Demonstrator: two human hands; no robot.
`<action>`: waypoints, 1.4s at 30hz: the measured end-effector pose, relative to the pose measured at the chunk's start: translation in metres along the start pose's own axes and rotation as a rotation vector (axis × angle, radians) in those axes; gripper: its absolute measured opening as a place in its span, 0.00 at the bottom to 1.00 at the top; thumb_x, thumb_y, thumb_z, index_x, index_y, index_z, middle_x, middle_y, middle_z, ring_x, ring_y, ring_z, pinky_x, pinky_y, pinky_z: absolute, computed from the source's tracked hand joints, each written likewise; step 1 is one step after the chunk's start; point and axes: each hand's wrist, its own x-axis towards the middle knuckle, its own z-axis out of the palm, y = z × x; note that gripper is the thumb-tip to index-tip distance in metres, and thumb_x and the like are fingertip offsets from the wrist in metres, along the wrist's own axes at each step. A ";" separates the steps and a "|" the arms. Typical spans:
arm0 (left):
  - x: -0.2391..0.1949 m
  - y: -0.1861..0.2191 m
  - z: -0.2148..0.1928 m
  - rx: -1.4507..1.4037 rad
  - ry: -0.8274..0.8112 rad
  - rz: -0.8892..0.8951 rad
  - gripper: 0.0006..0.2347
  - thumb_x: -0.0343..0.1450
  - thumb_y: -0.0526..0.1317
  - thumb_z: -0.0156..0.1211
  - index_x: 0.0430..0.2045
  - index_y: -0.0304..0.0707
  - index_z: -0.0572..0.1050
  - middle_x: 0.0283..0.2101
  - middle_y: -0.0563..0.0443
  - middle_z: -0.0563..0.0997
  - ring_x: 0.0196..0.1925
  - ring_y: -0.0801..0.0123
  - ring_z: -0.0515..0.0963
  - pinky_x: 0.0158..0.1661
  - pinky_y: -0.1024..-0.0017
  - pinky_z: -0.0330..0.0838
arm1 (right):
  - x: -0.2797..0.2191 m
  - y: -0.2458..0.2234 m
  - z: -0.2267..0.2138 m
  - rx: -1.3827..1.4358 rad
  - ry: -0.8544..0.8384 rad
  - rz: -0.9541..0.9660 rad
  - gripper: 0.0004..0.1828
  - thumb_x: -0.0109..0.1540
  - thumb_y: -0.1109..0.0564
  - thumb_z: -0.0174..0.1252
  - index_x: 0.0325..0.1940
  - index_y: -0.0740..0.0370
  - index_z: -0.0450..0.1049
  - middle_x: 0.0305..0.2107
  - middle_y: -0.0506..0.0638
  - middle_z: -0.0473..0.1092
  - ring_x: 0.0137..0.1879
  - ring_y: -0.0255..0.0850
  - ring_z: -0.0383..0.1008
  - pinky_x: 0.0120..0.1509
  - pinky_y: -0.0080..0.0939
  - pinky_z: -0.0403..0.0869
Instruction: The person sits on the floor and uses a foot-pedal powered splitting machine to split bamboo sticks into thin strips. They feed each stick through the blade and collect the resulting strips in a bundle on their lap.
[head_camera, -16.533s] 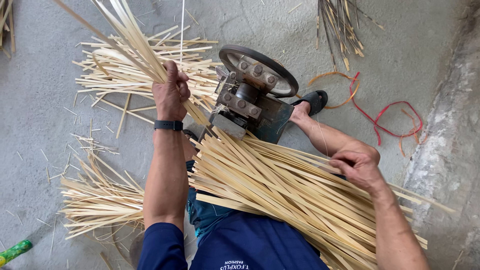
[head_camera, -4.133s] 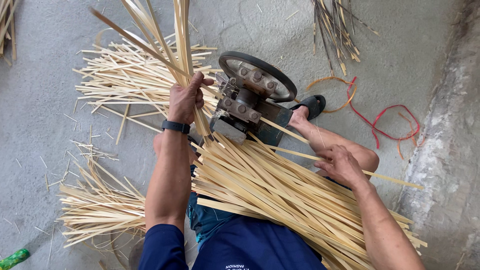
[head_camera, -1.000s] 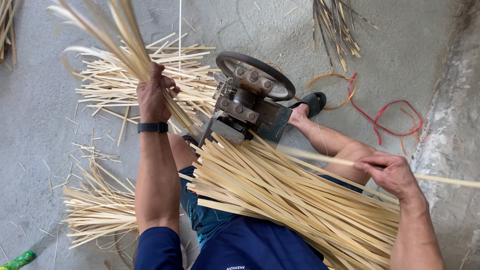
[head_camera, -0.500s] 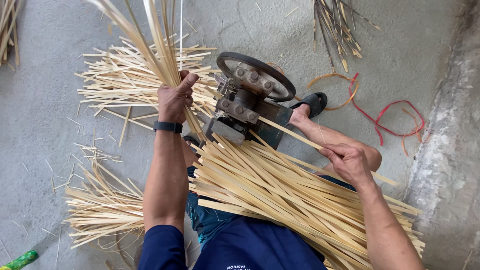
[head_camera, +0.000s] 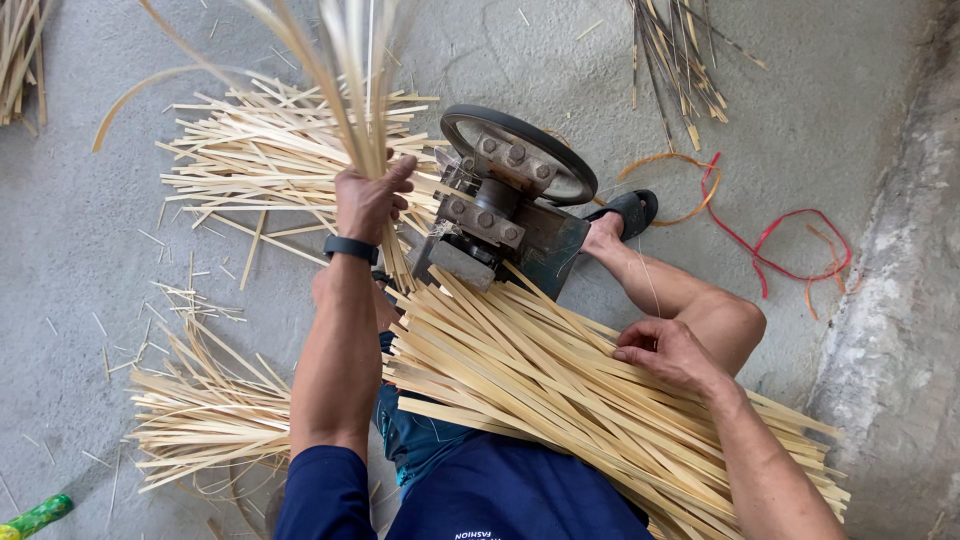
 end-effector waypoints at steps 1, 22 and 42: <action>0.003 -0.003 0.003 0.024 -0.018 -0.014 0.20 0.64 0.45 0.76 0.42 0.30 0.79 0.23 0.48 0.81 0.18 0.74 0.76 0.17 0.78 0.69 | -0.001 0.000 0.002 0.058 -0.033 0.041 0.11 0.58 0.54 0.66 0.39 0.64 0.83 0.30 0.51 0.81 0.38 0.37 0.80 0.46 0.40 0.79; 0.007 0.000 -0.061 -0.335 -0.034 0.176 0.13 0.76 0.37 0.63 0.53 0.30 0.72 0.38 0.42 0.85 0.21 0.77 0.73 0.19 0.79 0.69 | -0.036 -0.026 0.006 -0.113 0.164 -0.250 0.09 0.59 0.60 0.62 0.43 0.62 0.81 0.35 0.51 0.80 0.42 0.44 0.81 0.48 0.42 0.77; -0.019 0.003 -0.049 -0.343 -0.092 0.079 0.12 0.73 0.42 0.67 0.43 0.31 0.76 0.28 0.49 0.81 0.19 0.80 0.71 0.17 0.81 0.64 | -0.071 0.032 -0.079 -0.088 0.563 -0.095 0.11 0.57 0.57 0.71 0.42 0.60 0.84 0.35 0.51 0.81 0.38 0.35 0.77 0.45 0.38 0.76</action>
